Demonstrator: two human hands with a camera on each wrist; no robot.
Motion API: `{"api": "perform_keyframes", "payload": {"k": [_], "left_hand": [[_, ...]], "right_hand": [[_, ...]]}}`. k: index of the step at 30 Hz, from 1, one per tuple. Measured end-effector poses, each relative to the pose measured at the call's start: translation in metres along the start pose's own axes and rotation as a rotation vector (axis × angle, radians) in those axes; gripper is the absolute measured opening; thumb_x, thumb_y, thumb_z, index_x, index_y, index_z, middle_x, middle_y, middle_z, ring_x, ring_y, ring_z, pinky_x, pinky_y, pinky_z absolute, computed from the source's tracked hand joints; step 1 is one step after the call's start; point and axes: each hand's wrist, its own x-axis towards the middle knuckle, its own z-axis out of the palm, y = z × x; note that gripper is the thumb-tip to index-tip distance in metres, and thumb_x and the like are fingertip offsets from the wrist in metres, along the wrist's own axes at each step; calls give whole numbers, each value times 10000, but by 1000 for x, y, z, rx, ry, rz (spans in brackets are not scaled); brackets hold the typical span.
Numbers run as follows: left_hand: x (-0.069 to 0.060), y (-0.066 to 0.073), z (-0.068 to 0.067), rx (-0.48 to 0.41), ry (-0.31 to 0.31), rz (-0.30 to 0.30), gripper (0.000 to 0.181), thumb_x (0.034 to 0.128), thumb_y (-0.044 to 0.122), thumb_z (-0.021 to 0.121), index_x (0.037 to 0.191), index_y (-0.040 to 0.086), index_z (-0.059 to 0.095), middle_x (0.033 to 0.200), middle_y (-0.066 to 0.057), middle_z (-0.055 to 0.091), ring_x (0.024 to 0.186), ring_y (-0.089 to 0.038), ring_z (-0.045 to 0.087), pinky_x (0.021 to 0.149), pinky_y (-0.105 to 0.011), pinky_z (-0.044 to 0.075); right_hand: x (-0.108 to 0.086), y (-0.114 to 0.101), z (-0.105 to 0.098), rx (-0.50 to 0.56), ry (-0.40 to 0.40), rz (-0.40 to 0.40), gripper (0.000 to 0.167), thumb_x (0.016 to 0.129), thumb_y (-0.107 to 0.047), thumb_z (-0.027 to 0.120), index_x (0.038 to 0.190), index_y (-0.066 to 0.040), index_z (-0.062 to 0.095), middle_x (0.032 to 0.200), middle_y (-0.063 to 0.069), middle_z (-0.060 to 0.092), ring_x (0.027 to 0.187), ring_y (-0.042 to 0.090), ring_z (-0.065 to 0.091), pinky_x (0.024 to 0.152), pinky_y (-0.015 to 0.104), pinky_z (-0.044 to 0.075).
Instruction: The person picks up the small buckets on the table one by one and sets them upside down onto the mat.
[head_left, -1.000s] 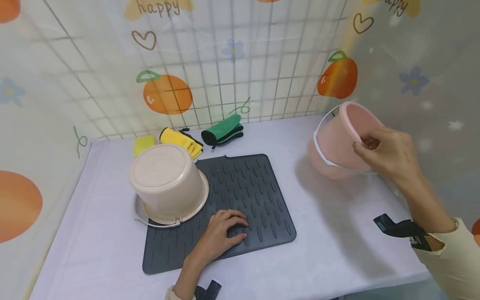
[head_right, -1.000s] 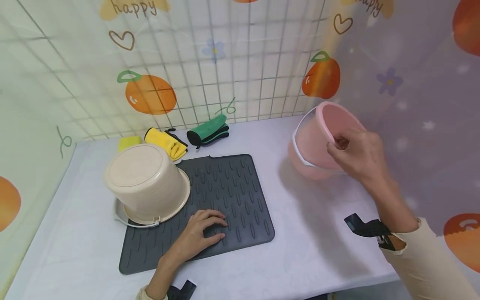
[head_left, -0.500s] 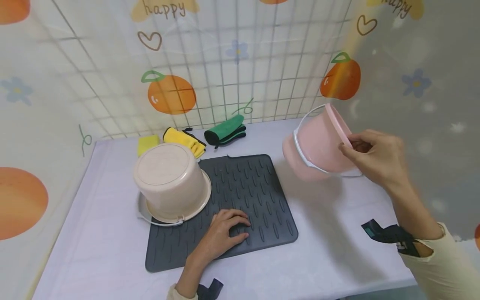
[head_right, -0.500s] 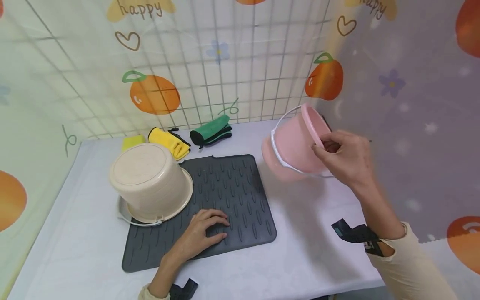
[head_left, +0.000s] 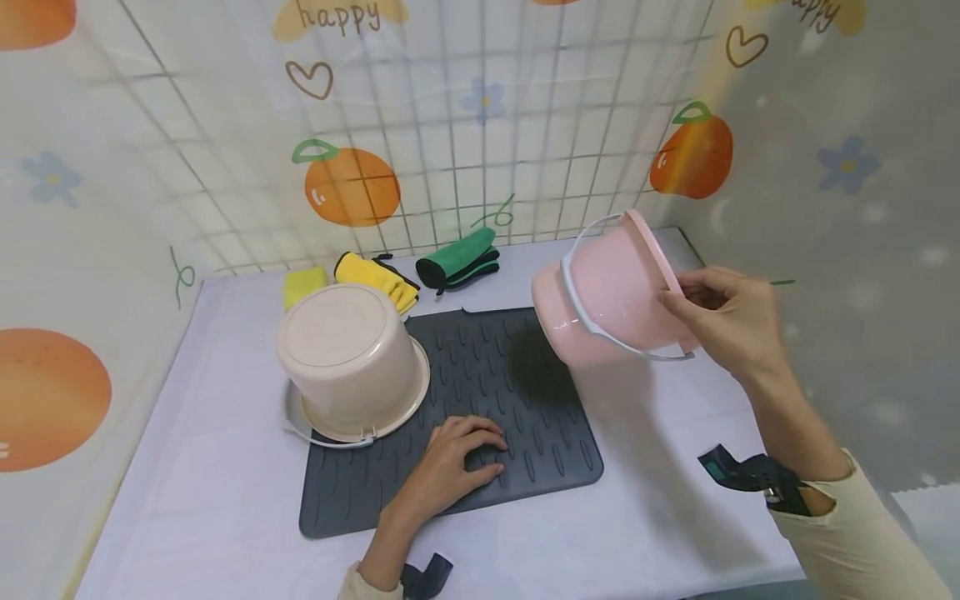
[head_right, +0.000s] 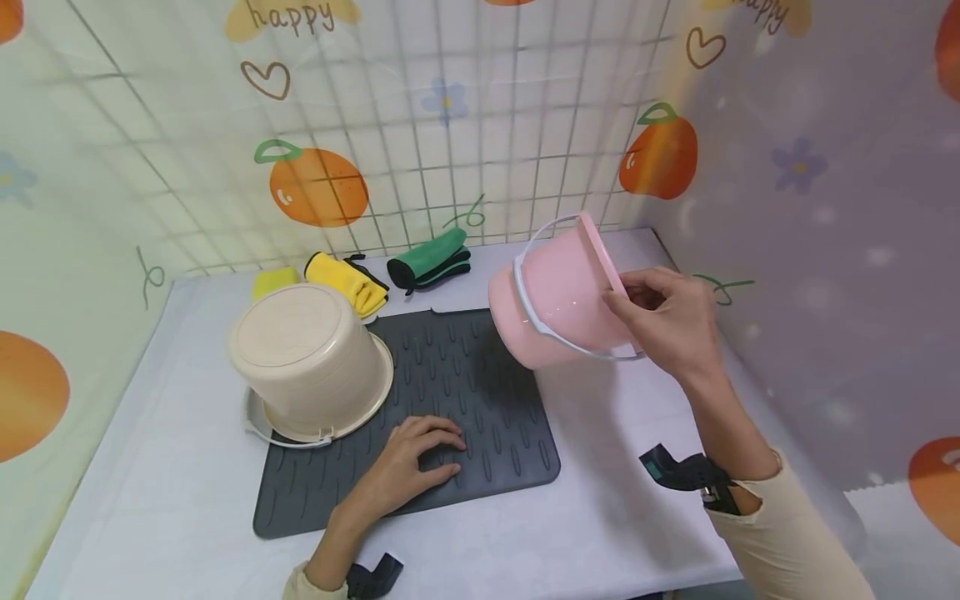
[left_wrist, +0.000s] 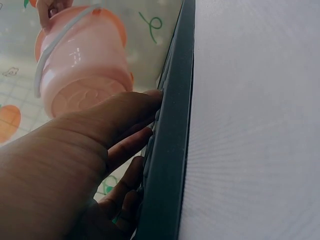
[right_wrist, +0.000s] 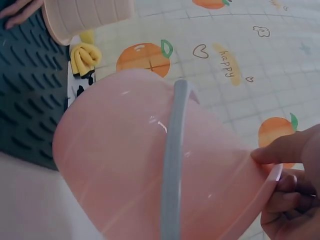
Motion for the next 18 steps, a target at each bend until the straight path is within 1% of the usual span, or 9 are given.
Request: {"api": "perform_keyframes", "payload": {"k": [4, 8, 10, 12, 14, 16, 18], "left_hand": [[1, -1, 1, 2, -2, -1, 243, 841, 251, 832, 1063, 219, 741, 1260, 78, 602, 1196, -158, 467, 942, -445, 363], [1, -1, 1, -1, -9, -6, 237, 845, 257, 829, 1061, 220, 742, 1261, 81, 602, 1200, -156, 464, 953, -446, 362], [2, 1, 0, -17, 4, -19, 217, 856, 249, 818, 1057, 218, 743, 1245, 89, 609, 1191, -153, 475, 961, -449, 371], [2, 3, -2, -50, 40, -42, 199, 876, 241, 799, 1066, 222, 742, 1222, 105, 616, 1181, -144, 507, 982, -440, 401], [5, 6, -4, -103, 101, -66, 207, 896, 245, 778, 1098, 238, 732, 1202, 127, 619, 1141, -139, 556, 975, -423, 450], [9, 10, -9, -165, 181, -74, 271, 908, 265, 764, 1172, 253, 705, 1217, 133, 608, 1125, -133, 579, 945, -433, 492], [17, 15, -16, -234, 256, -62, 379, 908, 284, 760, 1272, 256, 656, 1275, 112, 582, 1149, -154, 571, 947, -461, 493]], "right_hand": [[-1, 1, 7, 57, 7, 28, 279, 839, -129, 823, 1060, 28, 759, 875, -54, 651, 691, 66, 605, 614, 118, 512], [-3, 2, 12, 116, 24, 53, 283, 834, -134, 829, 1060, 22, 761, 852, -61, 668, 707, 112, 614, 621, 142, 528], [-5, 4, 15, 140, 26, 77, 296, 842, -156, 824, 1071, 19, 757, 852, -64, 674, 727, 129, 617, 631, 154, 539], [-7, 5, 18, 166, 30, 99, 305, 851, -169, 818, 1081, 20, 752, 864, -67, 677, 750, 141, 619, 645, 163, 547], [-7, 6, 21, 196, 32, 114, 317, 857, -164, 811, 1095, 33, 743, 871, -58, 681, 764, 154, 614, 651, 169, 550], [-7, 6, 24, 238, 35, 126, 325, 857, -141, 808, 1108, 51, 733, 876, -45, 687, 772, 162, 614, 660, 173, 553], [-6, 7, 27, 276, 41, 137, 331, 854, -120, 806, 1118, 64, 726, 878, -33, 692, 776, 166, 610, 667, 173, 552]]}}
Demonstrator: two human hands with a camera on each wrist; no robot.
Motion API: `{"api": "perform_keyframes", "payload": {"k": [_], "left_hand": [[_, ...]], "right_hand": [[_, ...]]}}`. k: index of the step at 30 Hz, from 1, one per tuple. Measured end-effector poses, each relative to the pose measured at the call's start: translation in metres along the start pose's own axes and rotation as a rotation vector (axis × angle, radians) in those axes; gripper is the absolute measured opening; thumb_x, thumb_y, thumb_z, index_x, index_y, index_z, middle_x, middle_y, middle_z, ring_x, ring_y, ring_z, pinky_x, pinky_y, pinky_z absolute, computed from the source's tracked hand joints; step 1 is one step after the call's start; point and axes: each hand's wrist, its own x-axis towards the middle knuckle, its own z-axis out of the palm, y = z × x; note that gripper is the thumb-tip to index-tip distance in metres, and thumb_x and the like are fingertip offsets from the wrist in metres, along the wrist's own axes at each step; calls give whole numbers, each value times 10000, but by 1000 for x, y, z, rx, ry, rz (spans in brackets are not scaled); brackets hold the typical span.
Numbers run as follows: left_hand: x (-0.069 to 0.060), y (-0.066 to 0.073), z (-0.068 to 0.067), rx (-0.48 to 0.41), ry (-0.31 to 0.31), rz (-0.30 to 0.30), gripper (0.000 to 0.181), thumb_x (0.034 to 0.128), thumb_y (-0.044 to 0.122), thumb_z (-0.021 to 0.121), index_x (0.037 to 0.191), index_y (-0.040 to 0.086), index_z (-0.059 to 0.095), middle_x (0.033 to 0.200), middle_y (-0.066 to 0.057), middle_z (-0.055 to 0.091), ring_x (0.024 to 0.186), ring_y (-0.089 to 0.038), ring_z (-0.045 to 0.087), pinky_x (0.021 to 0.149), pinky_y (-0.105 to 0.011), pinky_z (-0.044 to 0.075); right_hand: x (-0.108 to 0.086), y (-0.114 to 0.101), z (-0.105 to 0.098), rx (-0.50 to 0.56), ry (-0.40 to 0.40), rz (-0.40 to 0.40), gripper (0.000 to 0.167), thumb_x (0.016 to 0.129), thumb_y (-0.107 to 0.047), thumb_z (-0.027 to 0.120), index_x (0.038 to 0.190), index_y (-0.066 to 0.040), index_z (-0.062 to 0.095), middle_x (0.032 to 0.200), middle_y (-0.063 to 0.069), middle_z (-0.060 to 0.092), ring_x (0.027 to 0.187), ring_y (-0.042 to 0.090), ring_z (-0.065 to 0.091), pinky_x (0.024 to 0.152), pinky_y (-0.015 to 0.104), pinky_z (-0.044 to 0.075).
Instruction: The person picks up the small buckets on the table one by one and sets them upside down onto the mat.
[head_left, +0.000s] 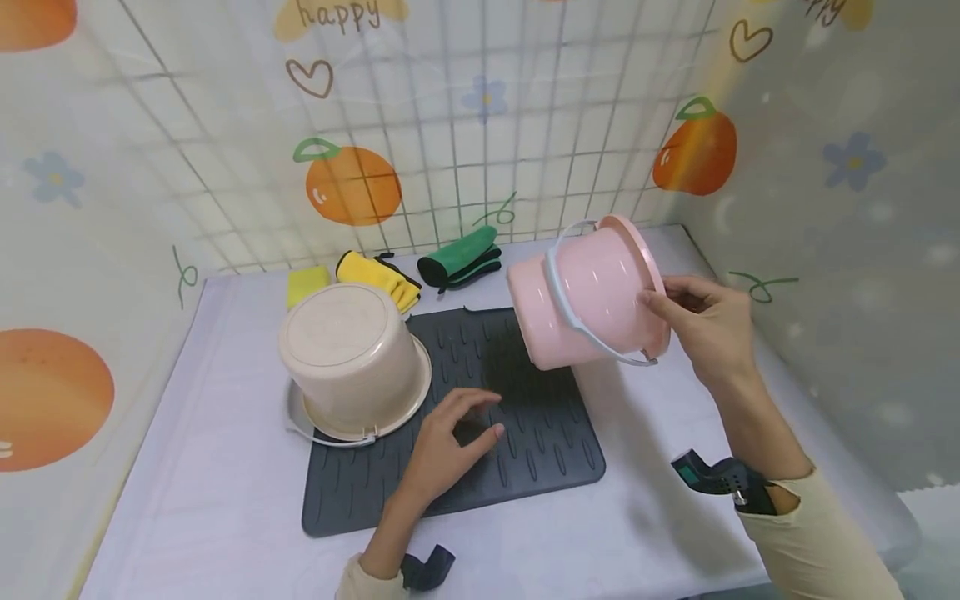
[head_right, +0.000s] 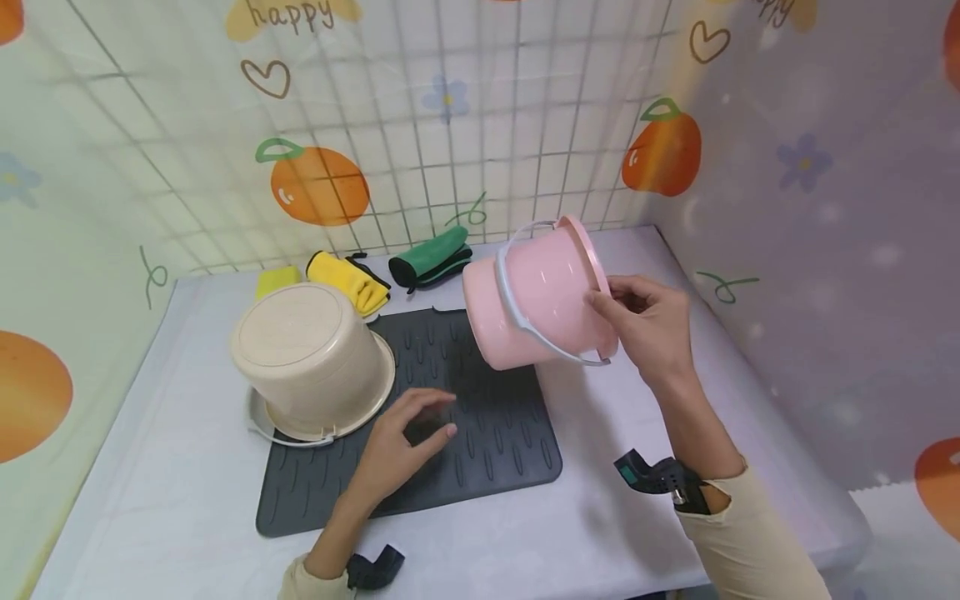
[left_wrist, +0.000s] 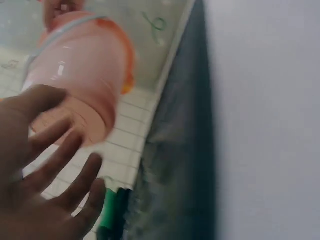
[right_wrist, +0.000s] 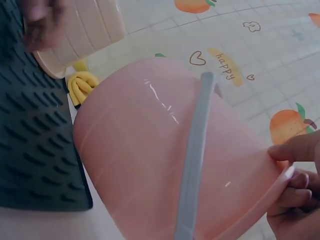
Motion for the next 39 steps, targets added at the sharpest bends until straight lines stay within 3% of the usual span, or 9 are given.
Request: {"api": "perform_keyframes", "payload": {"k": [5, 13, 19, 24, 27, 32, 35, 39], "left_hand": [[36, 18, -11, -137, 95, 51, 712, 876, 342, 770, 1499, 252, 437, 1486, 49, 407, 1317, -263, 423, 1031, -539, 398], [88, 24, -18, -194, 36, -52, 1083, 736, 727, 725, 1574, 483, 84, 1627, 127, 43, 1473, -203, 144, 1043, -655, 355], [109, 23, -17, -222, -37, -40, 1216, 644, 779, 748, 1569, 502, 9, 1621, 184, -46, 1465, -191, 102, 1054, -650, 332], [117, 20, -18, -170, -73, -15, 1245, 649, 670, 821, 1574, 491, 7, 1619, 182, -61, 1460, -169, 78, 1074, -615, 309], [119, 21, -22, -158, -60, -9, 1229, 672, 504, 879, 1583, 459, 55, 1616, 149, 28, 1428, -189, 160, 1048, -581, 369], [118, 39, -35, -65, 10, -9, 1179, 652, 395, 912, 1557, 488, 161, 1570, 70, 174, 1368, -205, 270, 1011, -543, 416], [117, 54, -45, 21, 49, 7, 1183, 627, 437, 918, 1544, 508, 174, 1561, 20, 187, 1370, -218, 266, 1001, -533, 434], [118, 67, -58, 98, 89, -2, 1191, 614, 470, 918, 1543, 519, 173, 1563, -9, 184, 1385, -229, 244, 1000, -535, 438]], "right_hand": [[0, 4, 6, 119, 9, 59, 314, 842, -77, 810, 1100, 80, 724, 877, -6, 696, 781, 176, 586, 672, 167, 545], [-3, 17, 20, 359, -20, 76, 269, 844, -27, 797, 1055, 121, 720, 874, 64, 708, 774, 204, 580, 687, 201, 563], [-6, 23, 28, 447, -62, 94, 249, 864, -24, 775, 1063, 116, 718, 915, 76, 710, 802, 198, 599, 713, 220, 571], [-6, 26, 30, 477, -86, 121, 252, 875, -51, 773, 1072, 97, 722, 946, 83, 706, 837, 206, 603, 745, 232, 573], [-6, 26, 30, 456, -106, 149, 289, 884, -87, 773, 1099, 96, 712, 971, 88, 699, 853, 219, 606, 768, 240, 573], [-8, 22, 28, 153, -151, 160, 390, 909, -298, 760, 1157, 1, 722, 948, 43, 696, 822, 197, 586, 722, 205, 547], [-10, 21, 24, -36, -187, 99, 410, 929, -392, 717, 1199, -83, 722, 949, 41, 693, 825, 194, 583, 685, 201, 522], [-13, 21, 18, -152, -230, -15, 367, 976, -392, 653, 1223, -127, 709, 954, 48, 686, 832, 187, 596, 650, 209, 506]]}}
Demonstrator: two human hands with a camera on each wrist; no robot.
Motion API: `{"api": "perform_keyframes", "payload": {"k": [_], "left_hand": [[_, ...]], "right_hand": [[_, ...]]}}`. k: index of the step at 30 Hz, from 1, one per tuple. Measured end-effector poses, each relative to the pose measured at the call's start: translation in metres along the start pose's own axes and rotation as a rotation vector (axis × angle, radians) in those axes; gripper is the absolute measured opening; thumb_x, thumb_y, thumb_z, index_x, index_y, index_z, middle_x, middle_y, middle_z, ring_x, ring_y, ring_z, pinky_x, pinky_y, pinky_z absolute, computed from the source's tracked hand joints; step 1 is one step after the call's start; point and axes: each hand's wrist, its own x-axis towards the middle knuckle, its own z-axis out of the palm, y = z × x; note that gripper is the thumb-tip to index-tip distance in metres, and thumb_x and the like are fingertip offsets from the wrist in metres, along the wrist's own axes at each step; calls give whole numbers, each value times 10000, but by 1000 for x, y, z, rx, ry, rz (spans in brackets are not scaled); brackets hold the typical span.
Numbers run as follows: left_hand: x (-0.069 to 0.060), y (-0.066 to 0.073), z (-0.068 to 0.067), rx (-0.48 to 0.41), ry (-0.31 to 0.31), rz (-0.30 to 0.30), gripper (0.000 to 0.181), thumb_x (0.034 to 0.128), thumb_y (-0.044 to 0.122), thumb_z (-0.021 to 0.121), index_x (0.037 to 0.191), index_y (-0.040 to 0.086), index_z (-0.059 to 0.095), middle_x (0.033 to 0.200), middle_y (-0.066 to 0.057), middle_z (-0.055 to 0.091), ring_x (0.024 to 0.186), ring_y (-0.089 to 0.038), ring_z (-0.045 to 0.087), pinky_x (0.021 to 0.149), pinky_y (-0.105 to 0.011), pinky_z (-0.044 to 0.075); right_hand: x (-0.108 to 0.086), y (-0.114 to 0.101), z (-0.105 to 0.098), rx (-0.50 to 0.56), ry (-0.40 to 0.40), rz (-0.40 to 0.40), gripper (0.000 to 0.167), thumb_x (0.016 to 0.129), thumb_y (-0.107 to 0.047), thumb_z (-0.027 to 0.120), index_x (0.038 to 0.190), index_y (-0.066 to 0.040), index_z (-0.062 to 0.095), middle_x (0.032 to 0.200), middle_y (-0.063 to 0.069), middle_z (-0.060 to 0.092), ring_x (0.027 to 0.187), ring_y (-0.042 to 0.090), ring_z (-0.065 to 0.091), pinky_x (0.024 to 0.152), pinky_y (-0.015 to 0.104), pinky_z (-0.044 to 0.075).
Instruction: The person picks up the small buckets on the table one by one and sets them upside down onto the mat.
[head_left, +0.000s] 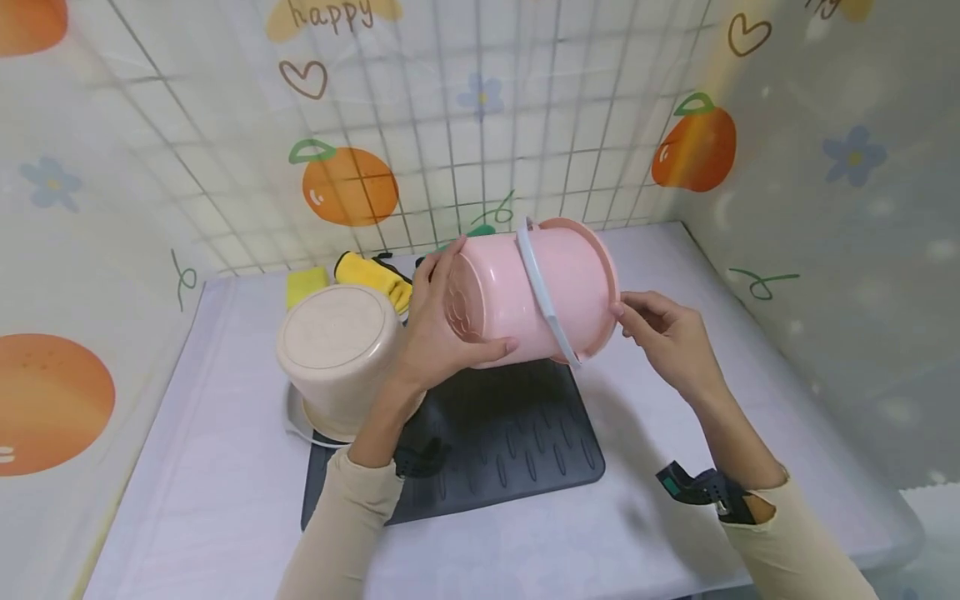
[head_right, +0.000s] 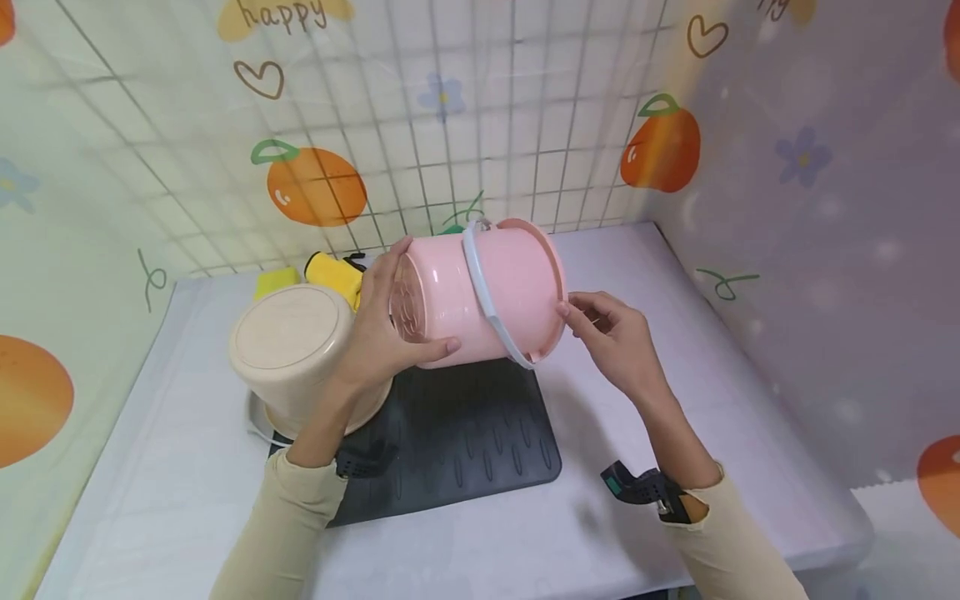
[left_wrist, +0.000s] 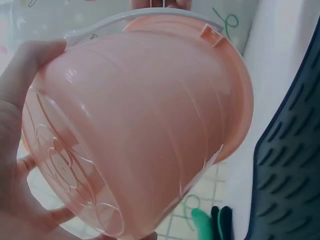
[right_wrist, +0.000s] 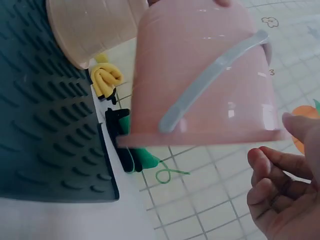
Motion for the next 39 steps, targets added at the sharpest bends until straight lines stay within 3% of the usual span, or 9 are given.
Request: {"api": "perform_keyframes", "payload": {"k": [9, 15, 24, 32, 39], "left_hand": [[6, 9, -21, 119, -20, -43, 1176, 613, 552, 889, 1550, 505, 180, 1588, -69, 159, 1417, -290, 221, 1015, -567, 417], [12, 13, -25, 177, -48, -22, 1166, 608, 581, 884, 1543, 502, 192, 1589, -78, 161, 1401, -333, 233, 989, -580, 420], [18, 16, -26, 243, -62, 18, 1151, 601, 611, 875, 1549, 456, 242, 1577, -103, 204, 1399, -309, 245, 982, -557, 436], [21, 17, -27, 280, -87, -4, 1162, 593, 644, 867, 1551, 473, 231, 1579, -110, 200, 1408, -317, 238, 986, -581, 416], [24, 16, -27, 310, -107, -19, 1163, 595, 661, 853, 1559, 446, 239, 1567, -111, 222, 1401, -297, 241, 975, -563, 412]], "right_hand": [[-19, 8, 2, -202, -39, -216, 196, 962, -220, 695, 1130, -128, 737, 959, -64, 684, 798, 102, 587, 664, 181, 471], [-32, 11, 12, -263, -122, -332, 199, 900, -146, 763, 1097, -132, 736, 921, -101, 659, 782, 98, 564, 627, 233, 474], [-54, 19, 34, -347, -277, -405, 287, 858, -162, 808, 1124, -96, 721, 1036, -18, 671, 854, 129, 619, 668, 284, 538], [-70, 33, 55, -453, -415, -464, 373, 842, -249, 828, 1131, -39, 719, 1096, 27, 654, 1017, 191, 624, 856, 362, 547], [-79, 44, 71, -486, -488, -522, 436, 809, -247, 858, 1135, 5, 716, 1079, 48, 624, 958, 190, 604, 821, 339, 538]]}}
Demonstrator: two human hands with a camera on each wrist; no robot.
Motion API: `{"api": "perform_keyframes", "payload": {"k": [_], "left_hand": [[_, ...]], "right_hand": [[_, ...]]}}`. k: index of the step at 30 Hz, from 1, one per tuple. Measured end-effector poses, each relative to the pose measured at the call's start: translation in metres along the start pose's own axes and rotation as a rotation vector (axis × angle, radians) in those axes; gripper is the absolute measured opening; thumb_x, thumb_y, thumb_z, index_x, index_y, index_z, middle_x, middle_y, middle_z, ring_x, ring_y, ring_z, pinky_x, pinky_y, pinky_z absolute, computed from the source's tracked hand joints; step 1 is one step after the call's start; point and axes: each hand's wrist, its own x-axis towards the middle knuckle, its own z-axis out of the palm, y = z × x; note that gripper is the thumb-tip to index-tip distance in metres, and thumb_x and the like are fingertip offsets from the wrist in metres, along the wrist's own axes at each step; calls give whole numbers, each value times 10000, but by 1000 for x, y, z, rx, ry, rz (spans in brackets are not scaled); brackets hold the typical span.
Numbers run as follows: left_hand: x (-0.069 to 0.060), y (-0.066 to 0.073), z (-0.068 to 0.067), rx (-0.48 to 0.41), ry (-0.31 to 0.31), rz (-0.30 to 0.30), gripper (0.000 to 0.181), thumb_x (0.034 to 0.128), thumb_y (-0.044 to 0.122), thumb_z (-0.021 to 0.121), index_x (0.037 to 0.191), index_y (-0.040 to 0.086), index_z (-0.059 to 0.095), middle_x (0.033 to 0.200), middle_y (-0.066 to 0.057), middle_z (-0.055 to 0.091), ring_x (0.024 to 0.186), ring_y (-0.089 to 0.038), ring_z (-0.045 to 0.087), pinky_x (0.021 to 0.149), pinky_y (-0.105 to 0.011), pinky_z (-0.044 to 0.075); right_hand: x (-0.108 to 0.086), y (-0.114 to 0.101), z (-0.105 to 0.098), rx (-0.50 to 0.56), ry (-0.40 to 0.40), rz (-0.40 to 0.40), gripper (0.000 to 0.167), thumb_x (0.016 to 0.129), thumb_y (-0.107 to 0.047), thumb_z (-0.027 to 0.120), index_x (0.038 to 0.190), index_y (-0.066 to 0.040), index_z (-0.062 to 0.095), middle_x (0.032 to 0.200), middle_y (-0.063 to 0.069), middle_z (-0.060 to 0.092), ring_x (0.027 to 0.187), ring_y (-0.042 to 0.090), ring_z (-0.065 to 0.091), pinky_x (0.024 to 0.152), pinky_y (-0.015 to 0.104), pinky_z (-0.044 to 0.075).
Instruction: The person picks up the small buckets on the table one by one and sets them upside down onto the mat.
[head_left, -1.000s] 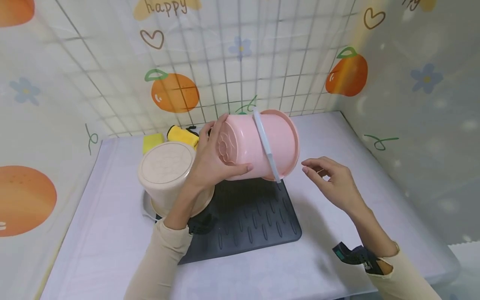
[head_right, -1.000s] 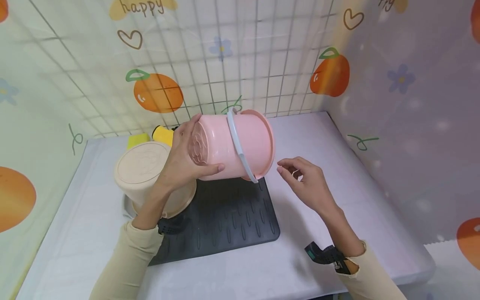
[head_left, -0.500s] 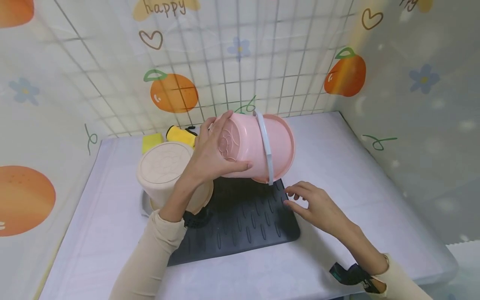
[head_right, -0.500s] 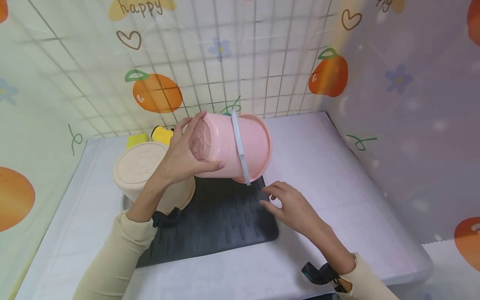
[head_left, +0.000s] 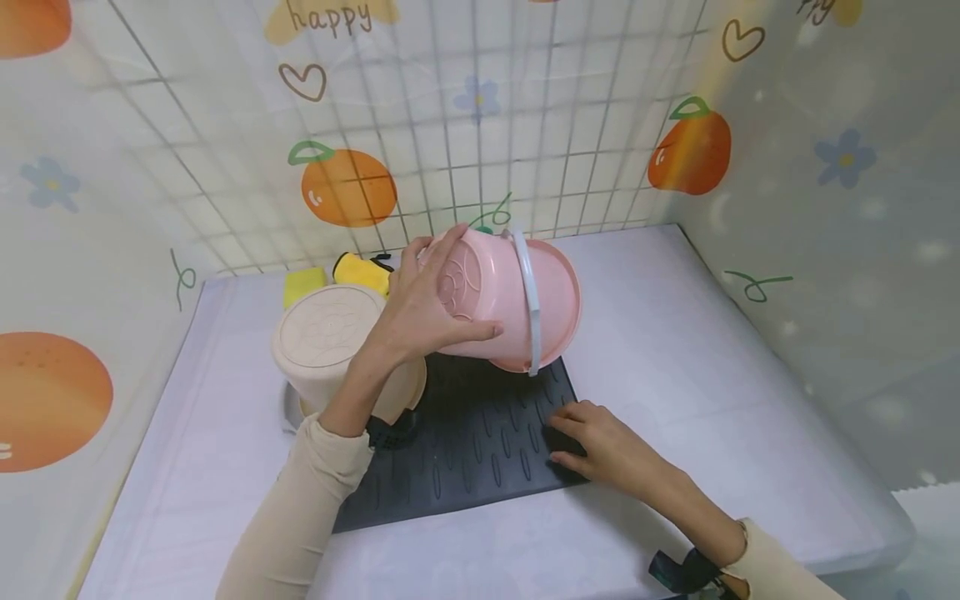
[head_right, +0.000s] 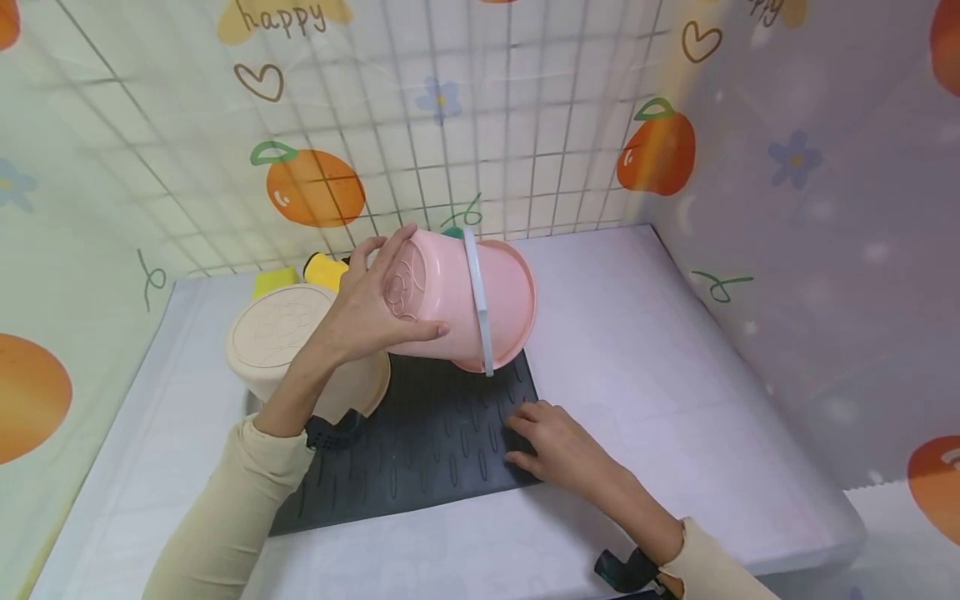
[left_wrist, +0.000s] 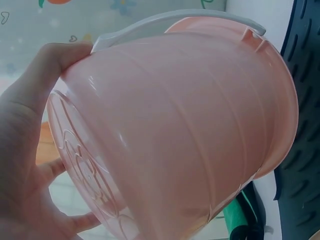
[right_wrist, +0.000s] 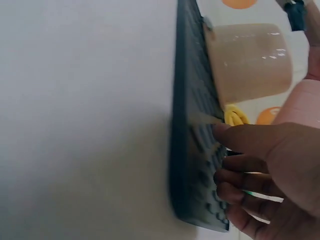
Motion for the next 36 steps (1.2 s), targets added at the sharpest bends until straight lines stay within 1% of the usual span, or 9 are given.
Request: {"api": "perform_keyframes", "payload": {"k": [5, 10, 13, 17, 21, 24, 29, 32, 36], "left_hand": [[2, -1, -4, 31, -23, -14, 1160, 604, 677, 837, 1566, 404, 249, 1563, -125, 222, 1387, -320, 243, 971, -573, 399], [2, 1, -12, 86, -54, -27, 1161, 610, 698, 820, 1570, 399, 241, 1563, -148, 219, 1412, -321, 204, 989, -582, 365], [4, 5, -13, 101, -85, -54, 1152, 613, 712, 805, 1570, 422, 232, 1569, -144, 202, 1389, -376, 208, 952, -580, 399], [7, 7, -11, 115, -128, -96, 1147, 619, 724, 788, 1570, 451, 208, 1581, -131, 167, 1328, -446, 235, 880, -561, 458], [9, 6, -6, 136, -185, -136, 1161, 626, 727, 781, 1575, 465, 167, 1602, -127, 130, 1321, -481, 248, 876, -579, 476], [13, 9, 0, 161, -244, -164, 1170, 625, 737, 773, 1568, 504, 120, 1622, -120, 88, 1338, -510, 240, 872, -602, 483], [18, 15, 6, 227, -300, -168, 1182, 622, 764, 755, 1568, 511, 94, 1631, -146, 66, 1336, -551, 239, 837, -605, 502], [20, 18, 6, 262, -319, -164, 1184, 627, 775, 742, 1577, 486, 98, 1628, -179, 63, 1332, -587, 228, 837, -614, 500], [23, 22, 3, 284, -353, -179, 1185, 636, 782, 728, 1587, 458, 99, 1628, -203, 54, 1345, -617, 205, 854, -635, 487]], "right_hand": [[1, 0, 10, 23, -5, -23, 406, 790, -206, 872, 1105, 3, 724, 1051, 30, 577, 927, 168, 564, 798, 320, 515], [1, -1, 14, 56, 4, -17, 387, 794, -178, 868, 1105, -3, 718, 1067, 25, 563, 958, 167, 529, 811, 303, 503], [0, 0, 15, 75, 2, -6, 395, 798, -175, 865, 1119, -3, 714, 1090, 29, 566, 985, 169, 531, 822, 298, 509], [-3, 2, 16, 90, 12, 11, 416, 786, -174, 872, 1128, 0, 713, 1117, 42, 573, 1005, 170, 542, 830, 300, 520], [-3, 2, 18, 85, 22, 6, 432, 784, -185, 873, 1135, 8, 712, 1131, 54, 573, 1016, 173, 545, 837, 301, 525], [-3, 2, 19, 83, 26, 1, 430, 793, -190, 867, 1137, 15, 711, 1134, 53, 570, 1015, 170, 542, 840, 298, 523], [-4, 2, 20, 91, 29, -8, 415, 805, -187, 858, 1137, 15, 711, 1133, 46, 573, 1016, 169, 537, 848, 302, 517], [-4, 2, 21, 88, 32, -6, 416, 809, -189, 856, 1142, 13, 709, 1134, 45, 574, 1015, 169, 535, 851, 308, 512], [-4, 3, 20, 82, 37, -1, 418, 808, -188, 857, 1143, 13, 709, 1132, 45, 571, 1010, 168, 532, 845, 308, 512]]}}
